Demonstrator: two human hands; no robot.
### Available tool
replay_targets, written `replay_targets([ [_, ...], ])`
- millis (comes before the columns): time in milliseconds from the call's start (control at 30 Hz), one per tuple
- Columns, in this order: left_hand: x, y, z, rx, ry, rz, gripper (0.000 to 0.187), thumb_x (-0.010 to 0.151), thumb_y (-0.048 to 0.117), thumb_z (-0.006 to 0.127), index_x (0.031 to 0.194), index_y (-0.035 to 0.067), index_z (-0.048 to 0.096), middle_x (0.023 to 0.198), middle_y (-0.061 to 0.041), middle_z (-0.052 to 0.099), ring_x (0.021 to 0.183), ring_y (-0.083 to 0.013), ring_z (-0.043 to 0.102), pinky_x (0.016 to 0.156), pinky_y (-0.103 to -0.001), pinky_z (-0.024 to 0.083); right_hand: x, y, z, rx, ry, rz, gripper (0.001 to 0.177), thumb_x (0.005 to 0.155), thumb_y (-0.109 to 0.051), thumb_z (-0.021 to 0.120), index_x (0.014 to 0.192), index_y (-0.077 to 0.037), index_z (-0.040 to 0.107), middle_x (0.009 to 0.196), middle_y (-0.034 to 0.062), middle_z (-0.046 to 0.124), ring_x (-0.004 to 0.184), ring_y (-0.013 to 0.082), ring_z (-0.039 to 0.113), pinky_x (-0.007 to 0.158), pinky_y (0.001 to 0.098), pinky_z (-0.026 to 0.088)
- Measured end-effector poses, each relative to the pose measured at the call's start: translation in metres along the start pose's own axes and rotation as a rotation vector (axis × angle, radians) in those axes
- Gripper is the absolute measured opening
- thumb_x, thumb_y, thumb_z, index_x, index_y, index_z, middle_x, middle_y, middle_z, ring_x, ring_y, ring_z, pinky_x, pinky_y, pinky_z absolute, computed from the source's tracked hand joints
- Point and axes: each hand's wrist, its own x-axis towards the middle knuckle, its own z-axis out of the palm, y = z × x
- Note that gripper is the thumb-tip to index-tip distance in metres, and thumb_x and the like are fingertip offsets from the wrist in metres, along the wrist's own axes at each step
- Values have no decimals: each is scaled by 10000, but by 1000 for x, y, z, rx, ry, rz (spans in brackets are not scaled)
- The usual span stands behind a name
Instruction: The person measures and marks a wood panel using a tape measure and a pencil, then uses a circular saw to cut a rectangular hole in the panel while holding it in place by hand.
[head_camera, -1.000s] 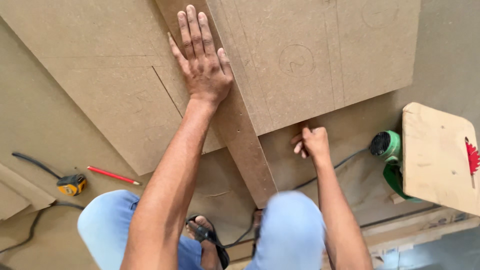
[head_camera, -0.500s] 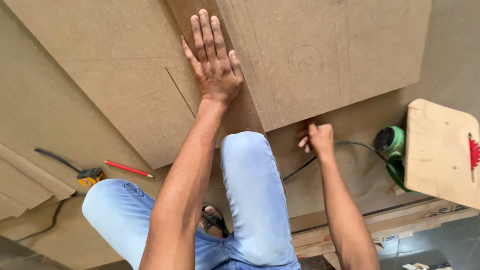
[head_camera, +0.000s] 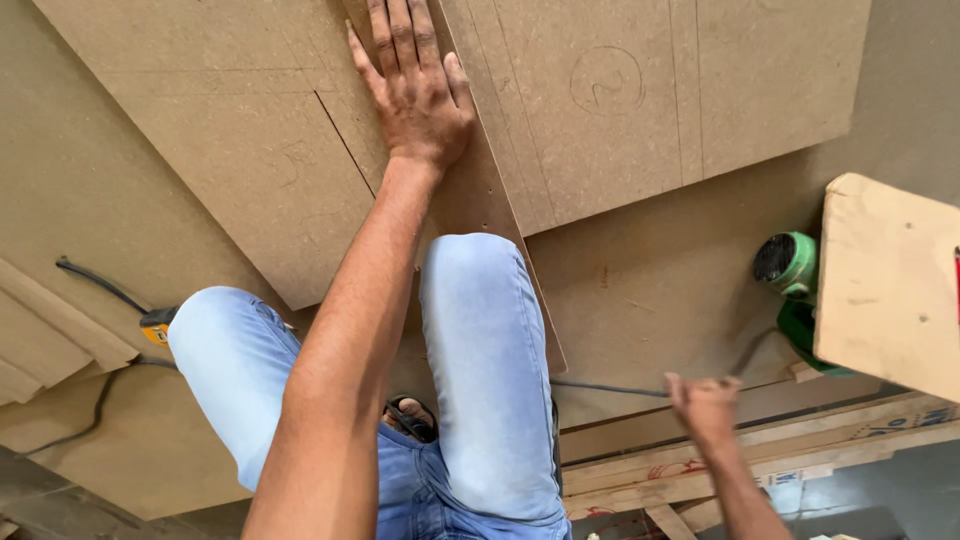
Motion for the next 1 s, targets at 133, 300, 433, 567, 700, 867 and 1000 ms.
replay_targets([
  [133,2,-1,4,63,-133,-46,632,1101,347,427,1634,49,264,1704,-150,207,1600,-321,126,1307,-667,58,6,79,-7,-140,244,83,584,1076,-341,591,550,-95,654,589,70,617,815,253,632,1129,461,379],
  [300,3,-3,1,73,-178,-57,651,1114,343,418,1665,51,229,1730,-152,148,1616,-332,78,1320,-656,43,-10,121,-25,-70,649,109,404,1143,-237,601,790,-60,687,768,121,684,849,277,659,989,458,458],
  [433,-3,-1,-2,49,-124,-45,677,1124,331,433,1690,47,195,1753,-144,108,1631,-320,48,1333,-646,29,18,114,-18,662,931,341,289,1087,-205,577,910,-21,713,928,163,728,892,306,663,894,437,504],
  [567,1,-1,1,11,-80,-39,711,1102,347,454,1689,69,163,1757,-117,94,1638,-305,41,1334,-636,29,52,115,-34,1869,1208,491,310,1041,-214,568,1085,30,755,1160,188,808,1023,322,758,895,445,622],
  [700,3,-6,15,35,118,36,745,1110,373,460,1695,89,98,1751,-119,33,1629,-290,12,1316,-640,20,70,117,-65,2594,344,464,548,1019,-501,554,1377,-98,651,1272,102,740,971,273,737,641,335,545],
  [867,2,-4,20,51,155,35,749,1100,366,442,1700,114,72,1756,-85,1,1637,-245,-9,1331,-627,22,83,90,-72,2523,-176,282,668,932,-641,554,1317,-112,690,1139,194,730,825,292,685,631,335,599],
  [1000,0,0,3,51,77,23,721,1115,366,429,1703,121,91,1758,-89,22,1632,-259,-4,1327,-633,19,100,84,-58,2983,296,208,533,1115,-441,599,1414,-5,662,1291,225,711,1043,366,688,778,423,612],
])
